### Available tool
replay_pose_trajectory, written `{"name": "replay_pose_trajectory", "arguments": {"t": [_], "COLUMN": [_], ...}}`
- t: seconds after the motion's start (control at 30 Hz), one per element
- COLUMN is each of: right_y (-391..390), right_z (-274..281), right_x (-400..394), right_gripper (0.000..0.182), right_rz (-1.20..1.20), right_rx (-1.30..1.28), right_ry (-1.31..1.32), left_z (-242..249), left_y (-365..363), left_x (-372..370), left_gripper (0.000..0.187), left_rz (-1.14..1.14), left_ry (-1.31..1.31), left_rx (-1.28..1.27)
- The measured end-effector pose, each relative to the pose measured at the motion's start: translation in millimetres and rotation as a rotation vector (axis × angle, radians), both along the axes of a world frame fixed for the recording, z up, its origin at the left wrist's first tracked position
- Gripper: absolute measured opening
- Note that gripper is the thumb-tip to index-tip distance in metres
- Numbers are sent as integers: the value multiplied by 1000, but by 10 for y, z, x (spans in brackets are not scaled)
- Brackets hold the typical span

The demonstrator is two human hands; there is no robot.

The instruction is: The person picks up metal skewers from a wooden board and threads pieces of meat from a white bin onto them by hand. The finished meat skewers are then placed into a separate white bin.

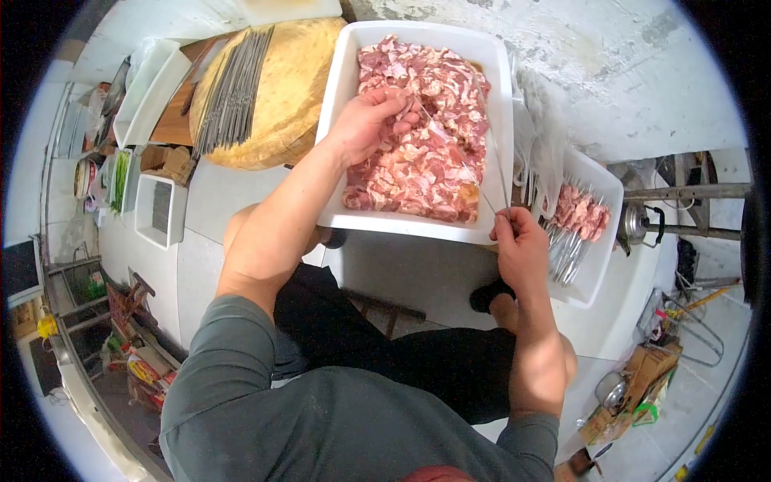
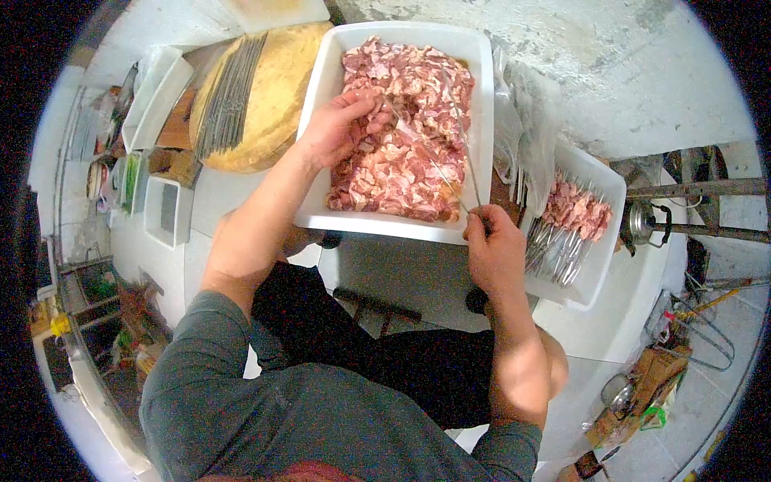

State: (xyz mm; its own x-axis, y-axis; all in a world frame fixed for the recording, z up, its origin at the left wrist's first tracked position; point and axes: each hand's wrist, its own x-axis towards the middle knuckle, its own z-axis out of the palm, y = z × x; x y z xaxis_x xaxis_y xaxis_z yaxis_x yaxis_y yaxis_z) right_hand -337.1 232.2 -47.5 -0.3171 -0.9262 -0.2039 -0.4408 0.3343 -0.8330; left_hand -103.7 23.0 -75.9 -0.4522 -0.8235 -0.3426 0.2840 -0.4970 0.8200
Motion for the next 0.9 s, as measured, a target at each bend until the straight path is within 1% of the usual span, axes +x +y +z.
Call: {"name": "replay_pose_trajectory", "arguments": {"t": [0.07, 0.1, 0.2, 0.3, 0.4, 0.5, 0.6, 0.7, 0.8, 0.83, 0.9], "right_y": [4, 4, 1, 8, 3, 7, 26, 31, 24, 26, 21], "right_z": [-14, -13, 4, -45, -52, -68, -98, -74, 52, 82, 54], "right_x": [-7, -8, -5, -31, -38, -61, -105, -123, -69, -51, -61], "right_gripper": [18, 18, 17, 17, 17, 17, 18, 18, 18, 18, 18], "right_rz": [-3, -3, -9, -22, -27, -23, -43, -62, -48, -39, -16], "right_rx": [-8, -8, -5, -8, 1, -2, -42, -39, -28, -27, -19], "right_ry": [6, 9, 29, 14, -1, 23, 61, 81, 37, 13, 50], "left_z": [-124, -106, -27, -17, 58, 179, 189, 243, 160, 138, 124], "left_y": [-51, -52, -19, -6, 8, 32, 23, 22, -3, -6, -5], "left_x": [50, 56, 51, 11, 32, 21, 46, 44, 57, 51, 34], "left_gripper": [12, 14, 15, 16, 22, 30, 34, 36, 39, 39, 40], "left_rz": [-68, -102, -13, 58, -16, 5, 2, -4, -12, -23, -44], "left_ry": [83, 125, -100, -341, -324, -393, -522, -522, -668, -661, -648], "left_rx": [-89, -134, -105, -417, -406, -358, -447, -470, -583, -560, -513]}}
